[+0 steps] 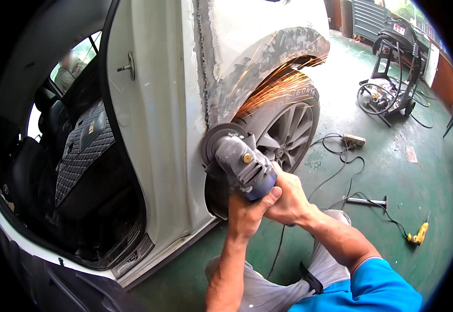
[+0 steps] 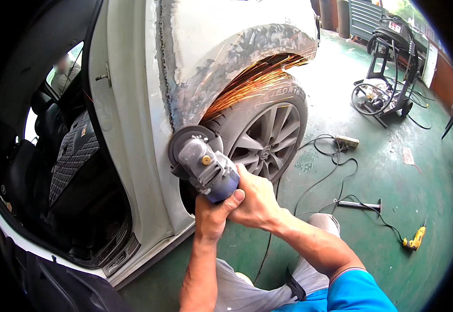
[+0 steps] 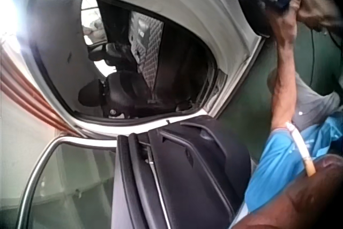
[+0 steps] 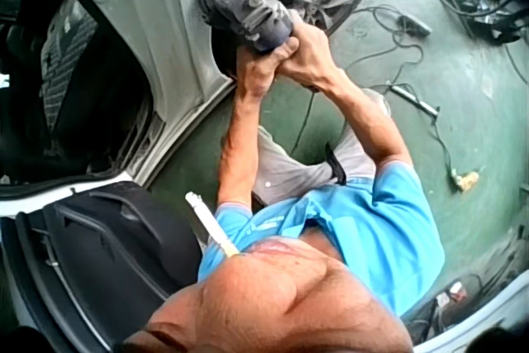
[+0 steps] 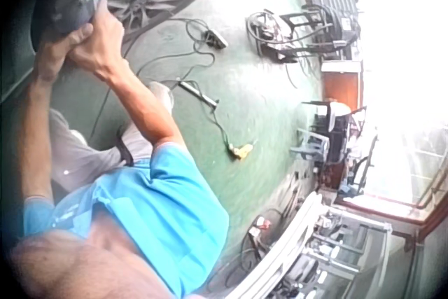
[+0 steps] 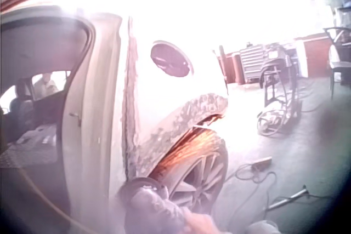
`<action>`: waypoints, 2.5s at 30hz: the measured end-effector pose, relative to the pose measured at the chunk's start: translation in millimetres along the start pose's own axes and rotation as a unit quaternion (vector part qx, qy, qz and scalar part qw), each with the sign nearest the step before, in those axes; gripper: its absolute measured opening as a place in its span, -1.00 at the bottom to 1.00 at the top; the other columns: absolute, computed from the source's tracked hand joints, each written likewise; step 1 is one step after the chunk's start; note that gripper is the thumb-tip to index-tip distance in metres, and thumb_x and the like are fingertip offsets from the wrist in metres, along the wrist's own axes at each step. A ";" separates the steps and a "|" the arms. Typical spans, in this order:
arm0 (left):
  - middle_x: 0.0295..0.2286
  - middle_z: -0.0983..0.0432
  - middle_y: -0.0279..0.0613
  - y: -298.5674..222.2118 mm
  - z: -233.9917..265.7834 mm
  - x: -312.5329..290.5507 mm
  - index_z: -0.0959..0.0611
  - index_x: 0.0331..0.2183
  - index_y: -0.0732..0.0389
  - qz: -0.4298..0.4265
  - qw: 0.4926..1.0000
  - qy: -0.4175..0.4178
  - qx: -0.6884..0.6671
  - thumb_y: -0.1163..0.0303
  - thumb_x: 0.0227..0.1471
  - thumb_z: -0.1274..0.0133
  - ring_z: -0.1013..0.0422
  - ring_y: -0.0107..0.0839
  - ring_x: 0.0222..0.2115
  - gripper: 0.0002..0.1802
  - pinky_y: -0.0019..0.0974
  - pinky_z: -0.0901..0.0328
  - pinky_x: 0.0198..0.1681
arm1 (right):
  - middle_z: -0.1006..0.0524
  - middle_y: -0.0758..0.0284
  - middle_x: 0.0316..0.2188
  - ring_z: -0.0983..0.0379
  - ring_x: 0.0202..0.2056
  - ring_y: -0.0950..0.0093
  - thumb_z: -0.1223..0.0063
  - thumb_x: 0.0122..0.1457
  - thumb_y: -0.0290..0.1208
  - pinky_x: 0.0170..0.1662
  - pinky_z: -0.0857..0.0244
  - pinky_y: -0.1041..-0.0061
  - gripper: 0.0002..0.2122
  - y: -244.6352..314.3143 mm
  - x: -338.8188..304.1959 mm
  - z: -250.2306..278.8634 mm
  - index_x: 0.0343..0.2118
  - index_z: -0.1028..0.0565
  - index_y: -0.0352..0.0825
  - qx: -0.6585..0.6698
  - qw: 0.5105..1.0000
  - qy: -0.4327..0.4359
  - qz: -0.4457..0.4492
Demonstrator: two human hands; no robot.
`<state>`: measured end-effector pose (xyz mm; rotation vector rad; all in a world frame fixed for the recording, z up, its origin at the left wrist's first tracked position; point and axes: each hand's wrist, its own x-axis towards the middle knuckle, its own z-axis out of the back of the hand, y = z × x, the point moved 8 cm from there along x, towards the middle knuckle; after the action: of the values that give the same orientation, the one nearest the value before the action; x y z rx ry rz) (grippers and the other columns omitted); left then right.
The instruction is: The person uses an angle grinder to smooth a seam on the front fender of a white car. The person moves the grinder along the seam from the top of the fender down toward the wheel arch, creating sparks as the tool removes material.
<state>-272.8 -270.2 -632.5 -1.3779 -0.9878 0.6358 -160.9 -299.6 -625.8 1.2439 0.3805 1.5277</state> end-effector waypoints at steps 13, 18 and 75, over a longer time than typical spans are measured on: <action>-0.20 -0.61 -0.21 3.3 0.1 0.4 -0.63 -0.07 0.34 -0.030 0.999 0.003 -0.016 0.22 0.08 -0.39 -0.50 -0.44 -0.16 -0.50 -0.30 -0.37 0.01 | -0.59 -0.04 -0.34 -0.55 -0.26 -0.11 -0.26 -0.06 -0.35 -0.22 -0.45 0.05 -0.44 3.2 -1.6 1.0 0.03 -0.35 -0.37 -0.031 0.999 0.014 -0.003; -0.19 -0.60 -0.22 -0.9 -0.4 1.4 -0.62 -0.06 0.33 -0.017 1.000 0.013 -0.018 0.22 0.06 -0.40 -0.49 -0.45 -0.16 -0.49 -0.30 -0.37 -0.01 | -0.60 -0.04 -0.34 -0.56 -0.26 -0.10 -0.26 -0.06 -0.33 -0.22 -0.45 0.05 -0.44 7.6 2.1 3.0 0.04 -0.36 -0.38 -0.025 1.000 0.015 0.003; -0.05 -0.52 -0.23 -18.9 -36.0 33.3 -0.53 0.08 0.27 -0.031 0.966 0.045 -0.252 0.35 -0.04 -0.45 -0.45 -0.43 -0.03 -0.33 -0.29 -0.29 0.13 | -0.54 0.04 -0.34 -0.54 -0.26 -0.04 -0.22 -0.14 -0.43 -0.25 -0.39 0.08 -0.52 67.0 34.2 63.2 -0.09 -0.35 -0.39 -0.249 0.968 0.023 -0.012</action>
<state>-229.2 -262.3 -604.4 -1.7939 -1.1614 0.2751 -138.5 -317.7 -531.9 0.8058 0.0304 1.5121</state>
